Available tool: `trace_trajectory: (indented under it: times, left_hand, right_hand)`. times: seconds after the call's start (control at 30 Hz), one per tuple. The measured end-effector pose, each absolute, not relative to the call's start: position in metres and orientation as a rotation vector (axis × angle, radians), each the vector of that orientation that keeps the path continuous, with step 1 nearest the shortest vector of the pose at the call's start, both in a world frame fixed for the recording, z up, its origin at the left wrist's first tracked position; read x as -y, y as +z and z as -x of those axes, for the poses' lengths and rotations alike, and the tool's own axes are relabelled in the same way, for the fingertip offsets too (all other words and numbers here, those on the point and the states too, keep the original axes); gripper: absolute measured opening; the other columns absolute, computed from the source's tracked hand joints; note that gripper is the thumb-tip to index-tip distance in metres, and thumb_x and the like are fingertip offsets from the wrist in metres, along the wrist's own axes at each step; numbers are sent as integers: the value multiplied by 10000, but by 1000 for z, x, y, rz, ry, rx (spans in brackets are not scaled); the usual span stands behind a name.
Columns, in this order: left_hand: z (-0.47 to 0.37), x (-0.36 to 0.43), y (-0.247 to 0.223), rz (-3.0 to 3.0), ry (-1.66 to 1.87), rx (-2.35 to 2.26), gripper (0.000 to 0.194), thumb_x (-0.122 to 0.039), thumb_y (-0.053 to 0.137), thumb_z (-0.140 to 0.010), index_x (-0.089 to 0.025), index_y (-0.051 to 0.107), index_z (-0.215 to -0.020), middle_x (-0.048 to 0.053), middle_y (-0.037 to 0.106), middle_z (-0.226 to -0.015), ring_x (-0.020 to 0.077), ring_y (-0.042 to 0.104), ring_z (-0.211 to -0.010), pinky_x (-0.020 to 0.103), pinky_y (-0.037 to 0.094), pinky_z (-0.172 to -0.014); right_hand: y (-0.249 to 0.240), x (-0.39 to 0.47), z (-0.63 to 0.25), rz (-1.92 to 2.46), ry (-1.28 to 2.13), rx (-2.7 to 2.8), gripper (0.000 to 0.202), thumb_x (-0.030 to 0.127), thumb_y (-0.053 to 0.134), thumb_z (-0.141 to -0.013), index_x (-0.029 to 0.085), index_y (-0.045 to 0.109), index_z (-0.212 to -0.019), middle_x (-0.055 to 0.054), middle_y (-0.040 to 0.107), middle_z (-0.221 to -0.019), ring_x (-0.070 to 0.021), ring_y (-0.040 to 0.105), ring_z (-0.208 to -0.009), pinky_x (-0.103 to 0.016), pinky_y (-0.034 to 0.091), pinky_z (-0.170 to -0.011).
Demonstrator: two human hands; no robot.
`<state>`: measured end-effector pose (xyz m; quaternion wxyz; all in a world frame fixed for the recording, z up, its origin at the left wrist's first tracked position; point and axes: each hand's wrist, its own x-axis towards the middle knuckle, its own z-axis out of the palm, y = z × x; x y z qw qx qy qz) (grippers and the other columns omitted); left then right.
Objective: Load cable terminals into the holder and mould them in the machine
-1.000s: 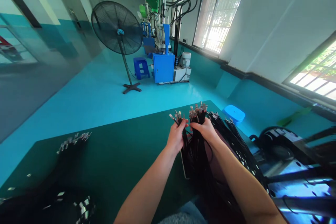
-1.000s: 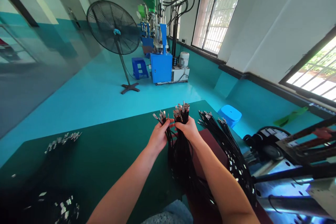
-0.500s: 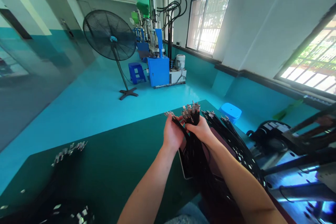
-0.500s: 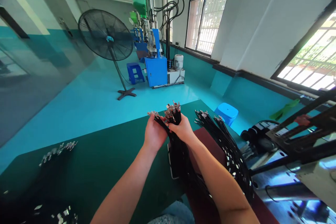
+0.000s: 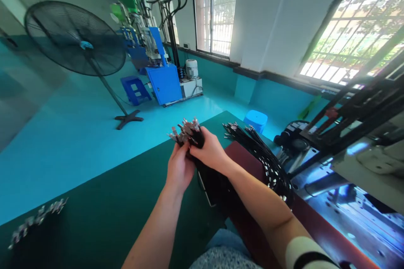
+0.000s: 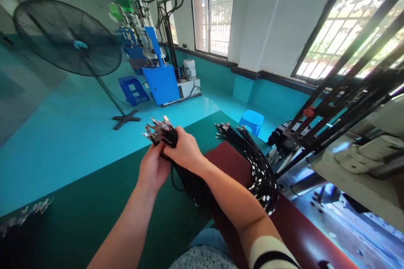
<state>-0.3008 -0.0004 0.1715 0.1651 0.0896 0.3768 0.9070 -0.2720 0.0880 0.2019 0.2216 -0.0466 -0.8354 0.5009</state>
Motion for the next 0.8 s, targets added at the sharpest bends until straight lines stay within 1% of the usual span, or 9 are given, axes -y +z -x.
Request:
trace_trajectory:
  times: [0.1,0.3,0.4,0.5,0.57,0.63,0.67,0.73,0.8]
  left_hand:
    - [297,-3,168,-352,2579,-1049,575,-581,679,-593,-213,602,-1029,59,611,-1100,245,502,-1125,329,417,-945]
    - [303,14,145,-425,2338,-1156,710,-487,746,-538,-207,527,-1153,104,604,-1091,302,498,-1129,433,400,-961]
    - [297,23,145,-364,2347,-1149,661,-479,743,-516,-232,558,-1100,80,620,-1046,300,531,-1076,426,449,-901]
    - [284,27,150,-151,2439,-1250,486,-399,746,-522,-244,604,-961,31,641,-875,249,595,-915,353,502,-784]
    - [278,28,154,-100,2457,-1261,389,-341,720,-568,-245,596,-923,-1,611,-738,199,604,-787,316,507,-712]
    - [276,30,157,-124,2484,-1212,338,-316,683,-613,-247,573,-924,-29,557,-634,151,573,-659,288,497,-646]
    - [277,31,157,-119,2512,-1194,315,-307,670,-624,-244,562,-913,-38,536,-602,133,549,-613,277,490,-626]
    - [281,34,154,-58,2573,-1187,267,-284,660,-626,-231,539,-858,-43,521,-571,116,516,-576,281,488,-642]
    - [283,35,151,29,2620,-1203,251,-256,662,-614,-223,515,-814,-43,528,-574,113,510,-587,312,492,-713]
  right_hand:
    - [203,-82,274,227,1144,2524,232,256,582,-662,194,466,-853,-15,597,-763,-198,565,-680,-263,397,-539]
    - [203,-71,261,-162,589,2794,378,224,535,-683,144,443,-1041,-109,508,-1065,-229,543,-821,-371,440,-679]
    - [212,-58,242,-277,375,2770,453,318,603,-671,128,479,-1064,-131,449,-1176,-281,483,-988,-496,383,-854]
    - [224,-58,228,-287,78,2702,362,374,614,-726,149,558,-1003,-132,442,-1223,-353,311,-1189,-607,175,-994]
    - [227,-83,226,-448,76,2724,380,455,605,-741,171,585,-991,-112,471,-1207,-345,255,-1238,-591,115,-1029]
    - [220,-135,231,-532,282,2869,479,550,566,-743,200,565,-1071,-81,504,-1183,-298,347,-1200,-518,197,-1032]
    - [212,-168,233,-327,409,2989,507,549,562,-749,210,538,-1125,-74,511,-1185,-271,398,-1169,-456,265,-1010]
    - [187,-236,234,777,528,3037,517,514,560,-766,239,476,-1196,-68,488,-1234,-242,407,-1183,-381,306,-988]
    - [153,-291,228,1235,500,2993,705,476,656,-690,103,425,-1242,-215,476,-1220,-354,438,-1144,-484,349,-918]
